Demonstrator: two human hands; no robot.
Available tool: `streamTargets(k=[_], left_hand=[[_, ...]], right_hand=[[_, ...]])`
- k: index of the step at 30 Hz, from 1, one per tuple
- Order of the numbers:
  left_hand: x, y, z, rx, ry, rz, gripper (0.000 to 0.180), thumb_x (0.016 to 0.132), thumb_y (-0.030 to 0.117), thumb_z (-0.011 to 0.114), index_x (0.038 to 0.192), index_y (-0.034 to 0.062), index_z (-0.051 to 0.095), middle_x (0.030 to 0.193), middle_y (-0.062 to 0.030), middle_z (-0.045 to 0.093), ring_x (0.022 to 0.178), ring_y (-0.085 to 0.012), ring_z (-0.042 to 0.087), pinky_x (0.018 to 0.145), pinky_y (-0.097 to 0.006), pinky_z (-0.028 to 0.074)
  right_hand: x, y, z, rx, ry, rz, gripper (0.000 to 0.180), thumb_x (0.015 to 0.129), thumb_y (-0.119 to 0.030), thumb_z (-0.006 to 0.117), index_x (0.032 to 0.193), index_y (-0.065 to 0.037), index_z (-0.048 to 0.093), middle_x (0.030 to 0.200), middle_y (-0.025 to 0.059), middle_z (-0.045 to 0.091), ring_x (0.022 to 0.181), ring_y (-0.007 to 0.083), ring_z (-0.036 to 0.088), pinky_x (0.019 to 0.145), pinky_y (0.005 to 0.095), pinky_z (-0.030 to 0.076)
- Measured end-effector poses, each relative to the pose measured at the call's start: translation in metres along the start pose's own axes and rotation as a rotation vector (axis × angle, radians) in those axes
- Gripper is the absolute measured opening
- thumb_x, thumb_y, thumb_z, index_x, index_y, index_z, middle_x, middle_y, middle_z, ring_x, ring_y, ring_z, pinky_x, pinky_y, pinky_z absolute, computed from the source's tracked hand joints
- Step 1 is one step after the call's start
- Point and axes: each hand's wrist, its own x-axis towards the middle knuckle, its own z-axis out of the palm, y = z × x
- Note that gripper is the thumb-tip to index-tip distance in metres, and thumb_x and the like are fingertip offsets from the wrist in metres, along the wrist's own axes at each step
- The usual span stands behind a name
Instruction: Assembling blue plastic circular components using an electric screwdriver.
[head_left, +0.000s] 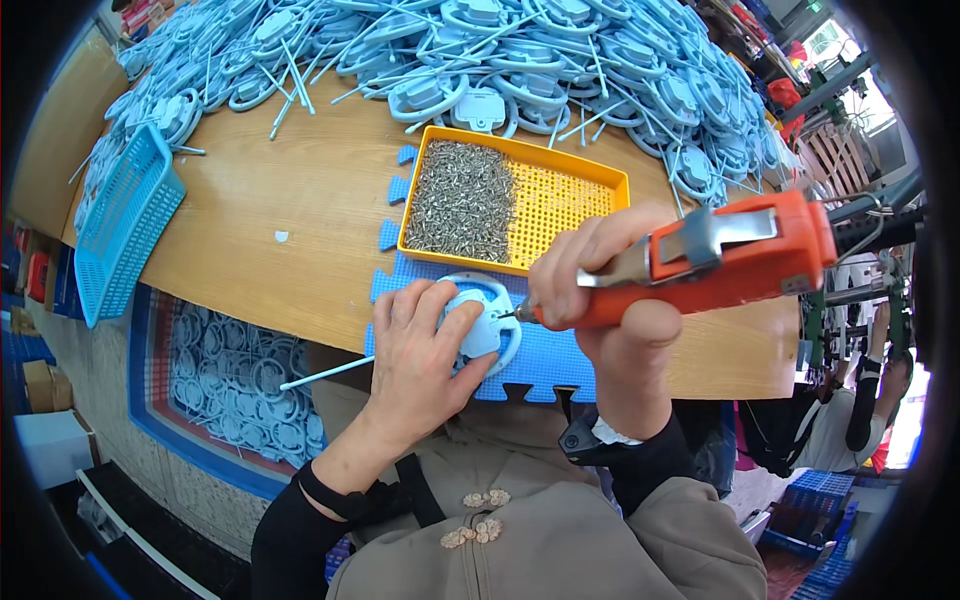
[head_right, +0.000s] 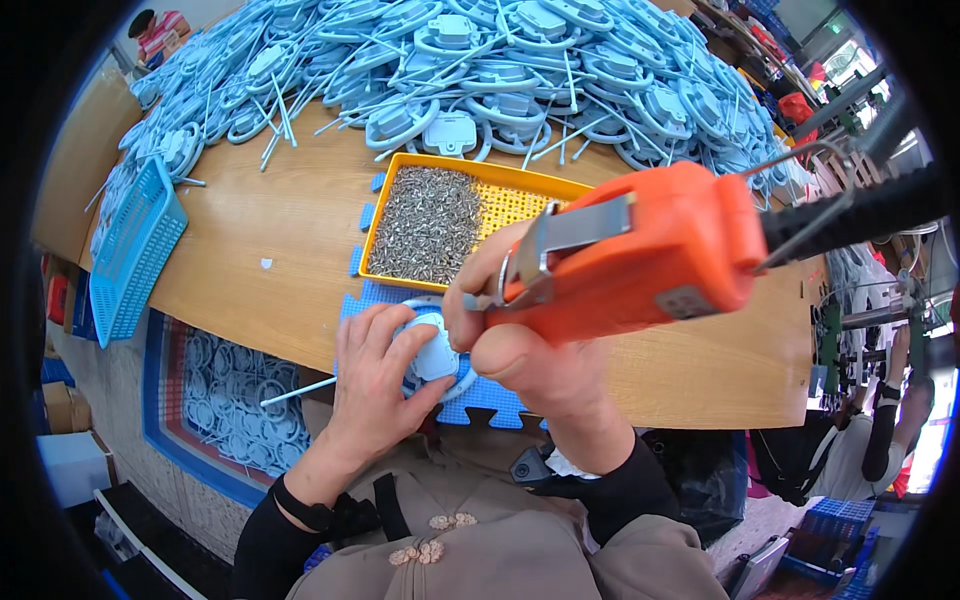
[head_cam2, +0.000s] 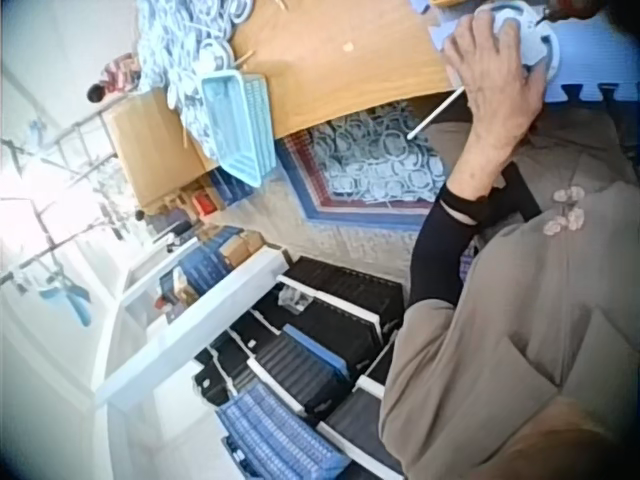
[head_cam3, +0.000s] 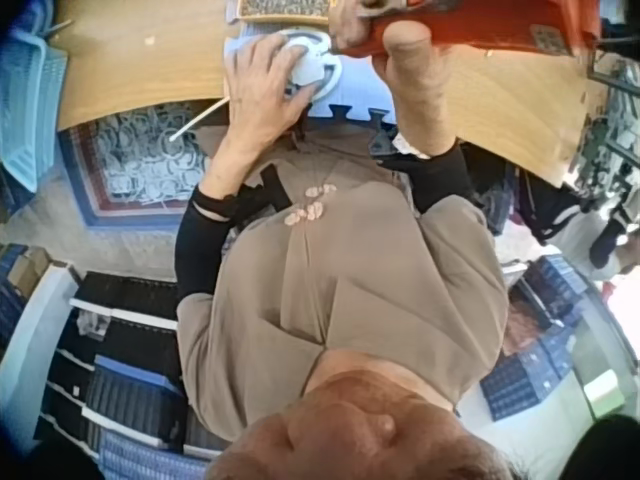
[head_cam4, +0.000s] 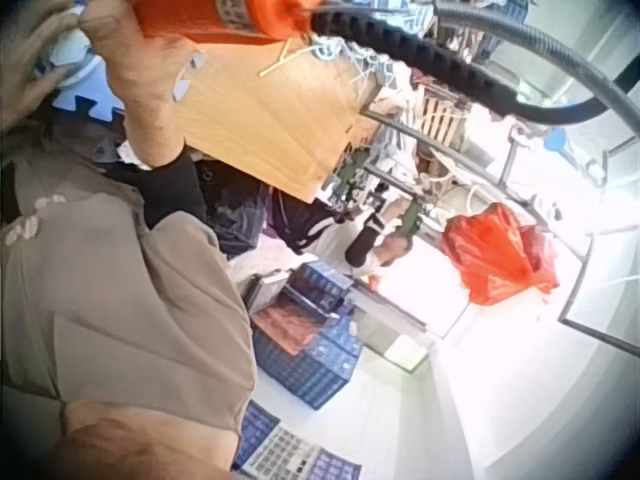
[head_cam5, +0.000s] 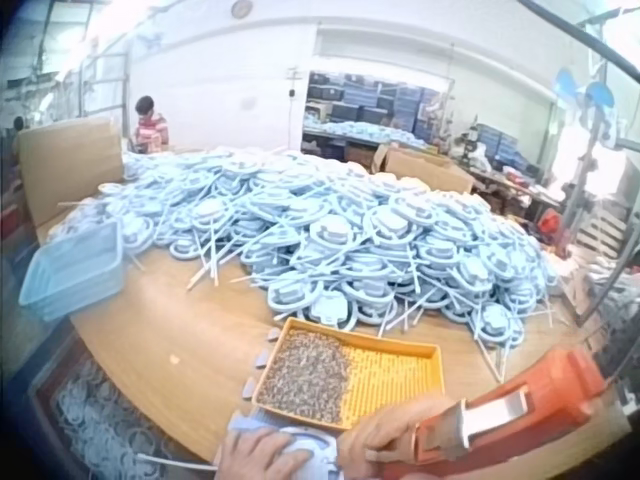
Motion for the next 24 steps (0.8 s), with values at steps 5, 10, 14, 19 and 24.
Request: streamTargets(k=[5,10,14,19,24], left_hand=[[0.0,0.002,0.002,0.005,-0.003,0.001,0.051,0.064,0.022,0.08,0.108,0.0091,0.059,0.112,-0.0114,0.052,0.108,-0.0331,0.047,0.09,-0.045,0.036],[0.007,-0.004,0.004,0.007,-0.001,0.012,0.051,0.064,0.023,0.079,0.109,0.0091,0.059,0.112,-0.0109,0.052,0.108,-0.0324,0.047,0.09,-0.045,0.036],[0.001,-0.005,-0.006,0.009,0.014,0.001,0.05,0.064,0.021,0.077,0.108,0.0079,0.058,0.111,-0.0131,0.052,0.108,-0.033,0.047,0.09,-0.046,0.035],[-0.018,-0.008,0.02,-0.013,0.184,-0.021,0.035,0.068,0.019,0.07,0.098,0.0063,0.057,0.106,-0.0188,0.054,0.102,-0.0388,0.051,0.086,-0.05,0.04],[-0.061,0.005,-0.05,0.184,0.164,-0.069,0.056,0.074,0.024,0.069,0.124,0.0075,0.051,0.121,-0.0154,0.049,0.118,-0.0327,0.044,0.099,-0.048,0.032]], right_hand=[[-0.008,0.015,0.005,0.039,0.016,-0.008,0.058,0.079,-0.055,0.07,0.094,-0.004,0.047,0.063,0.0061,0.052,0.055,0.0169,0.053,0.05,0.0296,0.045],[-0.002,0.019,0.007,-0.002,-0.033,0.009,0.055,0.078,-0.052,0.072,0.093,-0.005,0.046,0.063,0.0058,0.052,0.055,0.0162,0.052,0.049,0.0289,0.044],[0.004,0.029,0.024,0.116,-0.055,0.004,0.049,0.081,-0.045,0.073,0.091,-0.006,0.046,0.063,0.0053,0.051,0.054,0.0154,0.052,0.047,0.0278,0.042],[-0.008,0.004,0.016,0.261,-0.065,0.13,0.027,0.078,-0.023,0.075,0.075,-0.008,0.054,0.069,0.0026,0.052,0.061,0.0115,0.052,0.054,0.0262,0.044],[-0.017,0.011,-0.047,0.148,-0.089,-0.282,0.055,0.082,-0.049,0.069,0.096,-0.003,0.044,0.059,0.0031,0.046,0.048,0.0096,0.046,0.038,0.0207,0.035]])
